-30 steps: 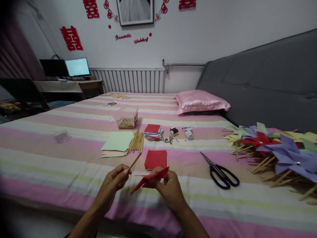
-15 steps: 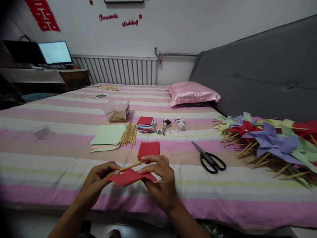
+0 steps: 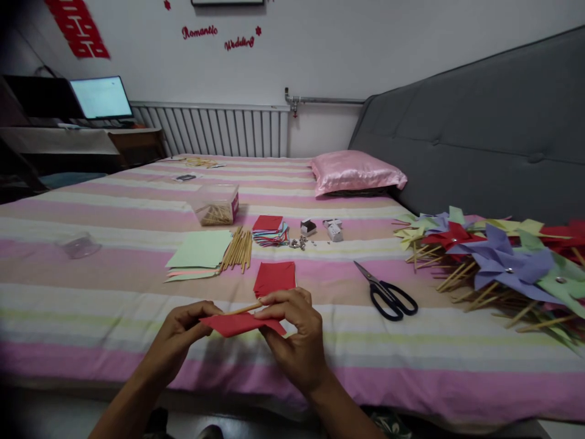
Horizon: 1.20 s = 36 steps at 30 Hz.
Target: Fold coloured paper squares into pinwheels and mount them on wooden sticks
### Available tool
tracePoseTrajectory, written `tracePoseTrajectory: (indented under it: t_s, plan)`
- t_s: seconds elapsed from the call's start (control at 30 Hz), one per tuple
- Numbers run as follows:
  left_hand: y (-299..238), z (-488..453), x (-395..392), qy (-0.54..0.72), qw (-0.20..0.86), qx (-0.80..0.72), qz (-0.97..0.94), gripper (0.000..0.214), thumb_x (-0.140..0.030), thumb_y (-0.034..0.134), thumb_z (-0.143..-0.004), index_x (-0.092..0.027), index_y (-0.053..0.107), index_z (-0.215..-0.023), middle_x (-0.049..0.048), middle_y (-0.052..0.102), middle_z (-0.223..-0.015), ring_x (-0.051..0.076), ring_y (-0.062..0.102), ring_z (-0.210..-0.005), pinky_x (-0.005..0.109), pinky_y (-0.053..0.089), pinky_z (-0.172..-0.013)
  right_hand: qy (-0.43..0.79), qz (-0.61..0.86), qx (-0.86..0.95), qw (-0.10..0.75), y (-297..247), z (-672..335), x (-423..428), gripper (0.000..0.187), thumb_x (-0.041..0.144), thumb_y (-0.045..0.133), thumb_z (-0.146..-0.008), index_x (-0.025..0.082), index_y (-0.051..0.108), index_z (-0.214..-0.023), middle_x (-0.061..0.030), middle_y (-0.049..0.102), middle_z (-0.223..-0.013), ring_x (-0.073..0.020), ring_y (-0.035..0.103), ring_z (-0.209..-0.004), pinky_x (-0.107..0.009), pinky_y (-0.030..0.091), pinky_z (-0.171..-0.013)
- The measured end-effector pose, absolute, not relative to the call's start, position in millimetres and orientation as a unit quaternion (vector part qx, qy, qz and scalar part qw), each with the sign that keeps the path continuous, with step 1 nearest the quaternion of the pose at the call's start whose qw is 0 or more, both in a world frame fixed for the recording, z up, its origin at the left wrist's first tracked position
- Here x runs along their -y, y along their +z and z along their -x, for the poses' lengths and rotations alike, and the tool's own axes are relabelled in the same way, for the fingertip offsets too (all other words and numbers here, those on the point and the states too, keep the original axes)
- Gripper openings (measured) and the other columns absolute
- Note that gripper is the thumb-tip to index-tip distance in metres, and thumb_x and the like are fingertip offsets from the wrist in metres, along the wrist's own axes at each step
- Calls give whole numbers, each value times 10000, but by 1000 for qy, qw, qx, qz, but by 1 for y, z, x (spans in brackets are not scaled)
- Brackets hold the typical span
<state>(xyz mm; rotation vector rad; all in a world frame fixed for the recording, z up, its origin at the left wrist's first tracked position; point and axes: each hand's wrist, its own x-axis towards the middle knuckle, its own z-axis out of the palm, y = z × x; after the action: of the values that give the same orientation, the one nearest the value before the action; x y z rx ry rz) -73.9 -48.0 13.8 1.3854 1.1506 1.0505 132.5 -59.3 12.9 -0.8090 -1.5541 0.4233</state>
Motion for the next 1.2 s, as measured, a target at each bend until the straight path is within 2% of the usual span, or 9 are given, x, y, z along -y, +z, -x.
tracePoseTrajectory:
  t_s: [0.63,1.2]
  plan:
    - [14,71,48,442,498,-479,-572,189,-340,641,-681,-160,638,-620,-8,492,-544,109,367,-538,228,254,-512,182,349,674,626,14,-131,60,107,127,651,-716,223,646,-763,-34,655,-815,-192,609,-795,-353,428,-766]
    - [17,70,50,443,509,-475,-565,221,-357,655,-686,-148,611,-628,-22,457,-553,103,372,-555,216,262,-521,190,344,676,624,15,-130,60,141,95,651,-704,223,639,-763,-33,638,-823,-187,598,-800,-347,441,-750]
